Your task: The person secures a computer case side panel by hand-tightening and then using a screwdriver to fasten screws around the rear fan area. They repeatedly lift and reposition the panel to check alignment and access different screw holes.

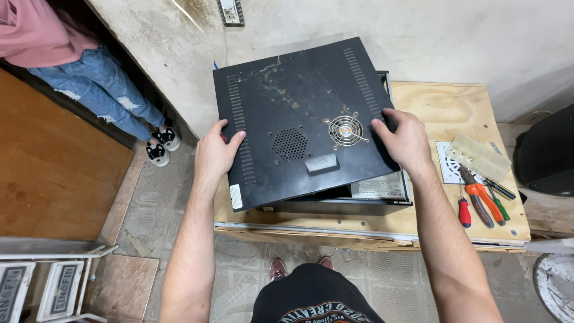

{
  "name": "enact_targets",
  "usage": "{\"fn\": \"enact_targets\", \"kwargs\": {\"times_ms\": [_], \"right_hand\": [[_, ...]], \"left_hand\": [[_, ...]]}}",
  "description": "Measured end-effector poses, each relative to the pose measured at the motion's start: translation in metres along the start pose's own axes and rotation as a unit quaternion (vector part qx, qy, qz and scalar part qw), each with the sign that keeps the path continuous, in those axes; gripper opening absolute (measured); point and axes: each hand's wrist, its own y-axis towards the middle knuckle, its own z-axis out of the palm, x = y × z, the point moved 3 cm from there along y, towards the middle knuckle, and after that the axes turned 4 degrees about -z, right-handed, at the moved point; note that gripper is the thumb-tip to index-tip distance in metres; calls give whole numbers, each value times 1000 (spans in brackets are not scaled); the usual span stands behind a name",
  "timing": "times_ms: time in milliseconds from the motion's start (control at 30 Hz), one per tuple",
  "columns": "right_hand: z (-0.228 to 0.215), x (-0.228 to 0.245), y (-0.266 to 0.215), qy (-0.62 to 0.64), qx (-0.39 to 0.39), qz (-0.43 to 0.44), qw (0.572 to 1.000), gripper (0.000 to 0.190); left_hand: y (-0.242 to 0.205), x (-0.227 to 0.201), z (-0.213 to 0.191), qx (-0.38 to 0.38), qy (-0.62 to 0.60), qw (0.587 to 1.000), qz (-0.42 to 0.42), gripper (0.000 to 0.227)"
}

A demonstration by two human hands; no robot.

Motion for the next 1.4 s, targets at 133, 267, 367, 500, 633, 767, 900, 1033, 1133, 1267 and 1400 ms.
{"fn": "enact_targets", "kwargs": {"times_ms": [133, 267, 367, 500, 633, 767, 900, 1033, 1133, 1267, 1400], "right_hand": [[1, 2, -19, 10, -12, -4, 1000, 50], [8, 1, -27, 33, -37, -27, 998, 48], [12, 1, -34, 43, -51, -34, 997, 47], [14, 1, -39, 47, -48, -28, 997, 46], [21, -3, -36, 39, -34, -19, 999, 48], [24, -4, -38, 31, -13, -3, 999, 48], [25, -4, -35, 27, -2, 9, 1000, 48], [22, 0, -36, 25, 4, 13, 1000, 49], [17, 4, -34, 32, 3, 10, 999, 48], [17, 3, -33, 14, 0, 4, 1000, 48], [22, -1, -33, 2, 4, 3, 1000, 48]], "left_hand": [[-12, 0, 1, -2, -4, 1000, -8, 68], [-18, -2, 1, -20, -10, 1000, -5, 67], [-17, 4, 4, -26, -15, 1000, -8, 67], [-17, 9, 6, -23, -17, 999, -15, 67], [-11, 16, 9, -24, -11, 999, -21, 67], [-10, 19, 13, -20, -2, 999, -25, 65], [-8, 19, 13, -21, 1, 999, -32, 64], [-6, 25, 17, -22, -4, 999, -31, 64], [-3, 22, 15, -27, -7, 999, -19, 64], [-4, 20, 15, -16, 5, 999, -28, 65], [-1, 26, 21, -10, 7, 999, -38, 65]]}}
